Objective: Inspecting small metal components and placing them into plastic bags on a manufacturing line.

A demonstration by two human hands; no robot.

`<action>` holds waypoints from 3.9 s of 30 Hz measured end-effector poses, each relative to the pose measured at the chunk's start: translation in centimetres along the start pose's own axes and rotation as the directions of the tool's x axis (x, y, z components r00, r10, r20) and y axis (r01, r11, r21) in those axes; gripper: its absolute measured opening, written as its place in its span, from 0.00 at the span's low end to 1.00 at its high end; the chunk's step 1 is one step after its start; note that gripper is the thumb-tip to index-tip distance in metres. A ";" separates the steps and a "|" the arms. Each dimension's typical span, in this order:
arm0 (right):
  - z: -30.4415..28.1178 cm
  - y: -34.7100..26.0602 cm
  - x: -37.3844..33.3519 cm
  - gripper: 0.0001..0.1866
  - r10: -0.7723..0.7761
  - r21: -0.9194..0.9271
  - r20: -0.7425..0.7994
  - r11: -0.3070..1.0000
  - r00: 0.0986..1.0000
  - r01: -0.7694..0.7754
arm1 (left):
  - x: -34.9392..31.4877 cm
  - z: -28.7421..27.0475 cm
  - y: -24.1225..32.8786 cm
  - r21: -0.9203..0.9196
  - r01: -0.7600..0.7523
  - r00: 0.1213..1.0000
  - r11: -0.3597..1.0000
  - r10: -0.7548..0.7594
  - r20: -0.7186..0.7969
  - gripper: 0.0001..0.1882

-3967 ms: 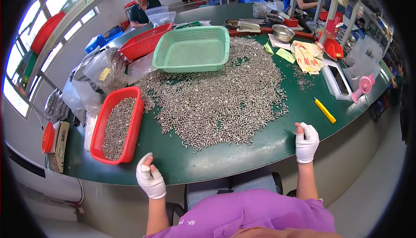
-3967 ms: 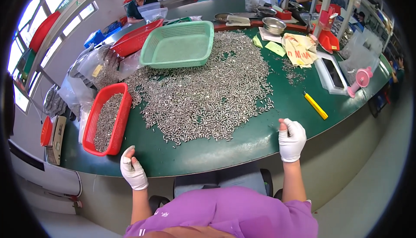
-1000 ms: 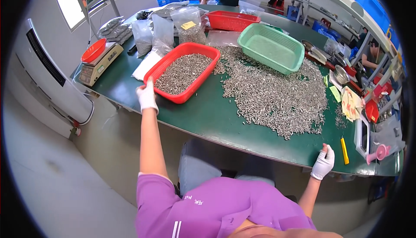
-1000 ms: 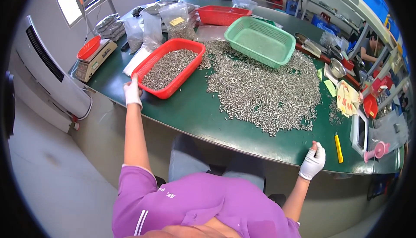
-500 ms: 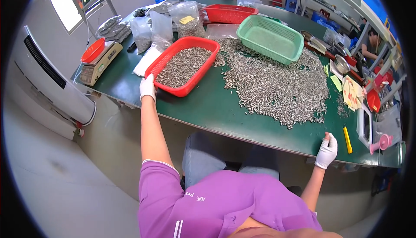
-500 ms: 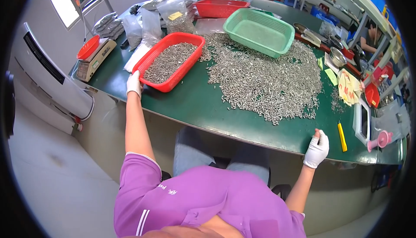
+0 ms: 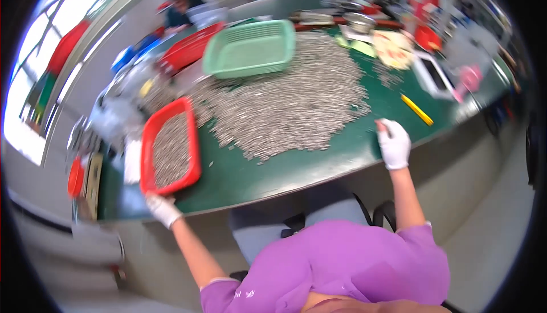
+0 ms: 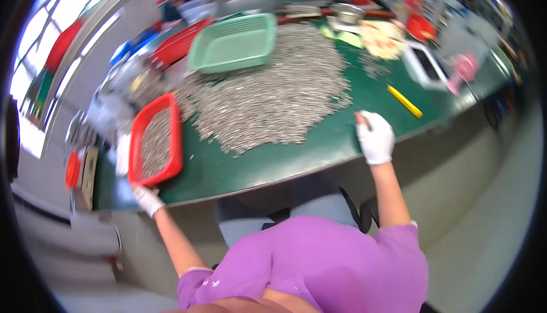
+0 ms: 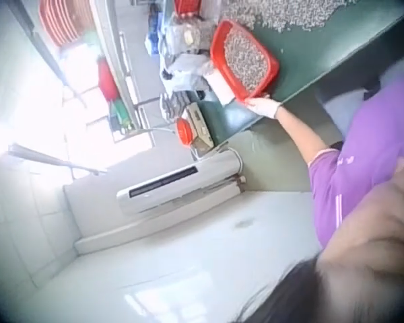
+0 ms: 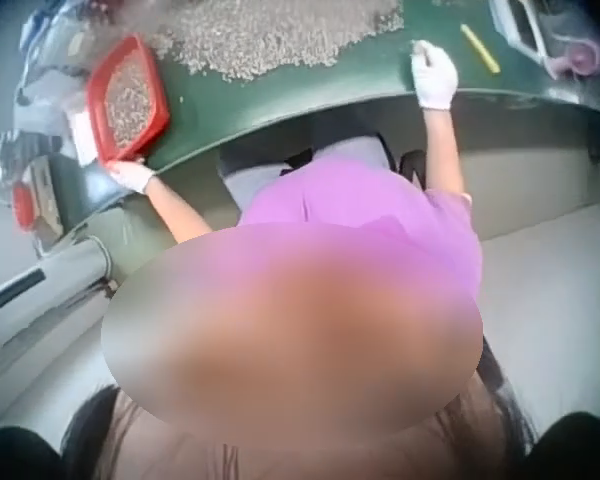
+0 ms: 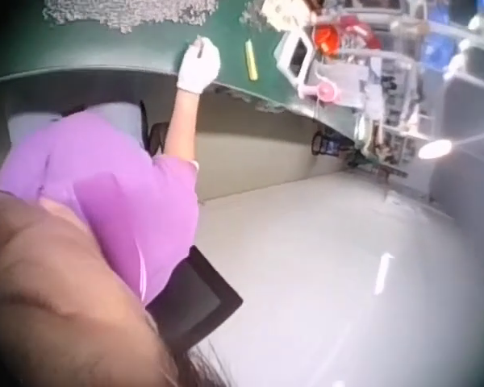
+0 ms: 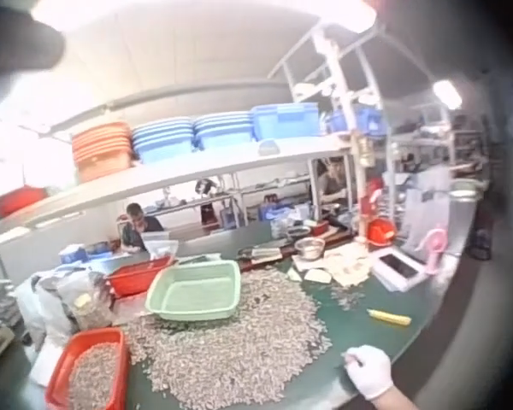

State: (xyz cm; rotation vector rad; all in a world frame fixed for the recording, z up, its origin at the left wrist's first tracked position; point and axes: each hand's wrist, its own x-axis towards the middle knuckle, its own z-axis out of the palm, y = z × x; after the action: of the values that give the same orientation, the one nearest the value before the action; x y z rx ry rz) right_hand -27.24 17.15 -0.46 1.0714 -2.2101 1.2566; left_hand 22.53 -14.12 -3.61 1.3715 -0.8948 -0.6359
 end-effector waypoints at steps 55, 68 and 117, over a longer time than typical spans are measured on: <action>-9.1 24.1 13.2 0.08 -0.391 -0.358 -0.273 0.889 0.879 0.284 | -61.2 40.4 18.6 -0.513 -0.748 -0.249 0.423 0.538 0.806 0.31; -9.7 24.1 13.2 0.08 0.041 -0.356 -0.118 0.931 0.992 -0.081 | -60.9 45.4 17.2 -0.481 -0.447 -0.074 0.754 0.505 0.860 0.09; -13.1 20.2 24.0 0.12 0.140 -0.466 -0.238 0.852 0.961 -0.240 | -38.5 19.5 9.1 -0.282 0.161 0.235 0.946 0.241 0.942 0.06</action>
State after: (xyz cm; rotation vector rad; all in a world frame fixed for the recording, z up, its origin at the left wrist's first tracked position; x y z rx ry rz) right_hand -58.59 24.22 10.53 0.5142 -2.3367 0.7524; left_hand -15.48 8.10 -1.62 0.4542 -1.7224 -1.6362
